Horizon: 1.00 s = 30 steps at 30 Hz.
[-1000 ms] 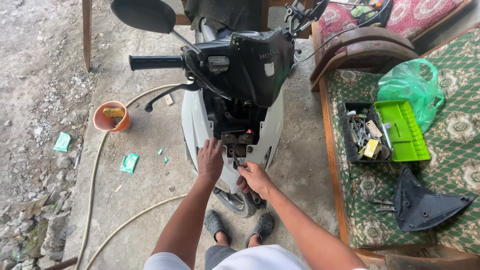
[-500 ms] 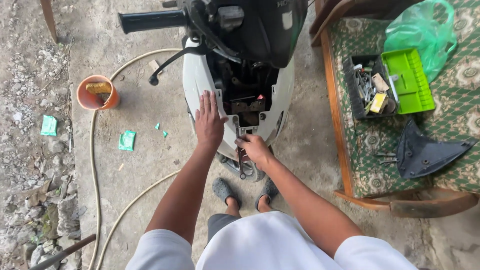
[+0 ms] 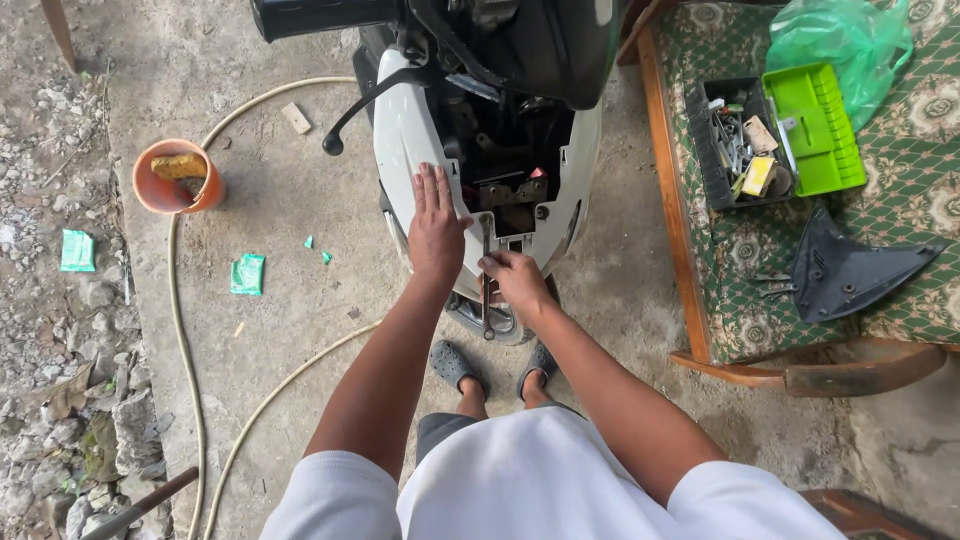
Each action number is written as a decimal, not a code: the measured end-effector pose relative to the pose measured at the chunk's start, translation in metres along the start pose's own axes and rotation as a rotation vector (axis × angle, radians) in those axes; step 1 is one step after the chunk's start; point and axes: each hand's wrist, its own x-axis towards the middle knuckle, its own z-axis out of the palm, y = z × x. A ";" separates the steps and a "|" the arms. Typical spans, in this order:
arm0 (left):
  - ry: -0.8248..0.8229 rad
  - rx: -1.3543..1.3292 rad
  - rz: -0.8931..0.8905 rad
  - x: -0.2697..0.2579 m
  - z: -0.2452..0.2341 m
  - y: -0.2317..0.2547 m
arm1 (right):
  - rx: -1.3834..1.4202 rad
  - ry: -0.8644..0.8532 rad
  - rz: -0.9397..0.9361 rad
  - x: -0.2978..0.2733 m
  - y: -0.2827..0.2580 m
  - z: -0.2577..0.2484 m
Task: The recorder is performing maintenance or repair on the front panel of a scooter, using a wrench and an electric drill.
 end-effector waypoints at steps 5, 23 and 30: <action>-0.015 0.003 -0.008 -0.001 -0.004 -0.002 | 0.028 -0.007 0.013 -0.001 -0.009 -0.002; -0.052 0.027 -0.005 0.000 -0.005 -0.003 | -0.171 0.036 0.071 -0.003 -0.015 -0.017; -0.039 0.036 -0.002 -0.001 -0.005 0.000 | -1.183 0.125 -0.473 0.002 -0.078 -0.064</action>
